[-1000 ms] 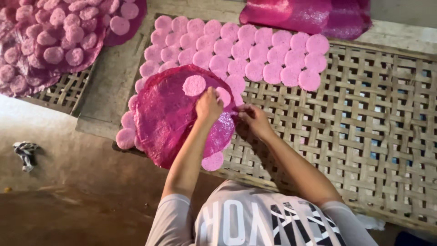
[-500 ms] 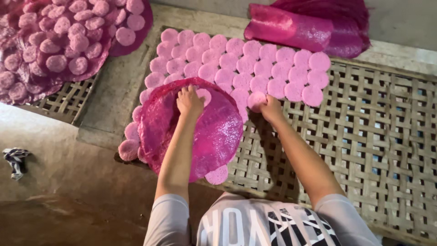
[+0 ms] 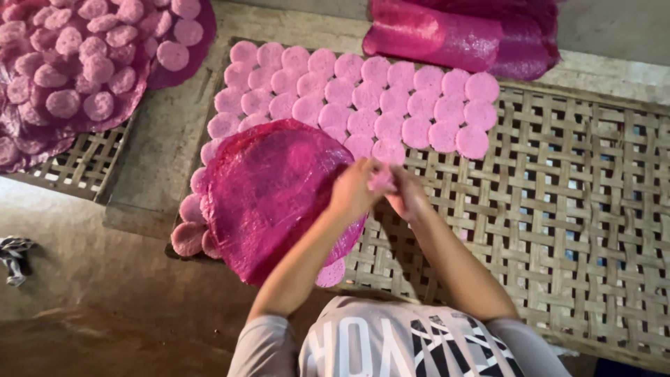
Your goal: The person arranges pink circular foam discs onto a woven mat, forming a dense rectangular pattern. They repeatedly pick up discs from a pile on the left and place them in rows on the mat, occasionally adjusting the position of the discs to fit the pattern.
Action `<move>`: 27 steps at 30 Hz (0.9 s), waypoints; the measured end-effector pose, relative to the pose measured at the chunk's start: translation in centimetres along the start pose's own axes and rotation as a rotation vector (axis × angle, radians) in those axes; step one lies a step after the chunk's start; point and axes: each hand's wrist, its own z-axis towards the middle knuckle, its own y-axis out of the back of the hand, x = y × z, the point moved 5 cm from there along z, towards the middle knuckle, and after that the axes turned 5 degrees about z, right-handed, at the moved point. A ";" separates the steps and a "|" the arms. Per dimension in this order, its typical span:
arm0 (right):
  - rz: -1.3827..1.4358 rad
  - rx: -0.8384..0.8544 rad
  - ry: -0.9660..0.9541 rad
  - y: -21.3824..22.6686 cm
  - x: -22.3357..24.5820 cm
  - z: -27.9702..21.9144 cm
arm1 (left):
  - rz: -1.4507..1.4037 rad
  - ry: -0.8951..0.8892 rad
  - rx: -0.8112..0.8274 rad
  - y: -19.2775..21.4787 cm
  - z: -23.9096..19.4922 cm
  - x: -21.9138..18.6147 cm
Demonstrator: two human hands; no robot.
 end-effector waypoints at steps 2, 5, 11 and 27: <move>-0.117 -0.145 0.103 3.6 1.2 0.7 | 0.147 -0.158 -0.095 -0.4 -2.0 -1.6; -0.258 -0.132 0.268 6.8 4.3 1.4 | 0.418 -0.161 -0.147 -1.1 -3.3 -0.8; -1.310 -0.256 0.760 1.7 9.8 0.3 | 0.663 -0.077 -0.178 -2.6 -3.5 2.7; -1.229 -0.387 0.540 15.0 16.9 -10.7 | 0.064 -0.292 -0.266 0.2 -8.1 -3.9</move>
